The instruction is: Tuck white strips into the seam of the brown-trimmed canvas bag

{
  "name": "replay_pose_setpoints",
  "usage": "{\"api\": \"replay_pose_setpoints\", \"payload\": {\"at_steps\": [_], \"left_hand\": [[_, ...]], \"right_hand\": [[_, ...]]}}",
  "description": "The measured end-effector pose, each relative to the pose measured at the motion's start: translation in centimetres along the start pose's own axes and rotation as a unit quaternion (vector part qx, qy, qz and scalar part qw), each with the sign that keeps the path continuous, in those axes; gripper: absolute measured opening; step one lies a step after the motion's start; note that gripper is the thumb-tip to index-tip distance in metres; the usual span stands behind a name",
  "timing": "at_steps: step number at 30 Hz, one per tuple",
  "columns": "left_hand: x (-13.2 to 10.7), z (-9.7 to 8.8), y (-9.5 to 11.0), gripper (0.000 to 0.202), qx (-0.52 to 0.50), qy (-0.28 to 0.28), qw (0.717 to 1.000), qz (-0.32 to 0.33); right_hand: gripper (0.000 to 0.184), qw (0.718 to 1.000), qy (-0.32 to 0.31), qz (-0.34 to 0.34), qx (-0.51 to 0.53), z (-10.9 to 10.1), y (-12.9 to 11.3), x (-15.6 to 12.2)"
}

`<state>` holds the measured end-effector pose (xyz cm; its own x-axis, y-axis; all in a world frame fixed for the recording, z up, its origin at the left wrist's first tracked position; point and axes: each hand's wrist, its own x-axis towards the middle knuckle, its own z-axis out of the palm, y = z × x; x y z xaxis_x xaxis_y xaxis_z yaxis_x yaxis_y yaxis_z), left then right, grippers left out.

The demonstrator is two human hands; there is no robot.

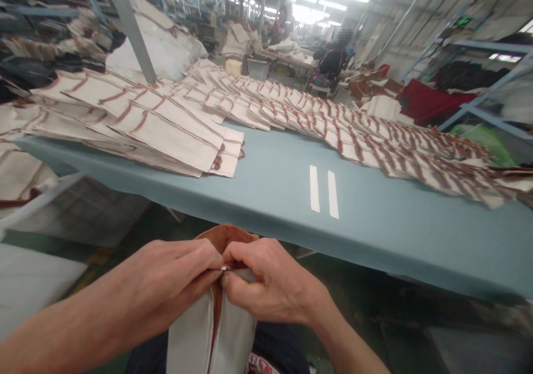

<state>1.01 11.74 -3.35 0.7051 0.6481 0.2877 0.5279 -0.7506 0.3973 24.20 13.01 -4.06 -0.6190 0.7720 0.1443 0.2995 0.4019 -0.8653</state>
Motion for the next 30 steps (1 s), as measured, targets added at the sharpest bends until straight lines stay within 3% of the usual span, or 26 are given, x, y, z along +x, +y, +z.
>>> {"api": "replay_pose_setpoints", "payload": {"at_steps": [3, 14, 21, 25, 30], "left_hand": [[-0.8, 0.5, -0.5, 0.027, 0.006, 0.000, 0.999, 0.045], [-3.0, 1.3, -0.3, 0.043, 0.087, -0.016, 0.993, 0.080], [-4.4, 2.2, -0.2, 0.049, 0.095, 0.011, 0.993, 0.067], [-4.3, 2.3, 0.1, 0.047, 0.132, 0.031, 0.987, 0.088], [-3.6, 2.0, 0.9, 0.052, 0.186, 0.073, 0.974, 0.105]], "right_hand": [[0.019, 1.000, 0.001, 0.002, 0.000, 0.2, 0.2, 0.1], [0.017, 0.976, 0.000, 0.096, 0.194, 1.3, 0.3, -0.7], [0.024, 0.959, -0.002, 0.111, 0.261, 2.3, 0.9, -1.2], [0.026, 0.954, 0.004, 0.113, 0.277, 2.7, 0.8, -1.4], [0.040, 0.926, -0.004, 0.135, 0.352, 2.8, 0.8, -1.5]]}}
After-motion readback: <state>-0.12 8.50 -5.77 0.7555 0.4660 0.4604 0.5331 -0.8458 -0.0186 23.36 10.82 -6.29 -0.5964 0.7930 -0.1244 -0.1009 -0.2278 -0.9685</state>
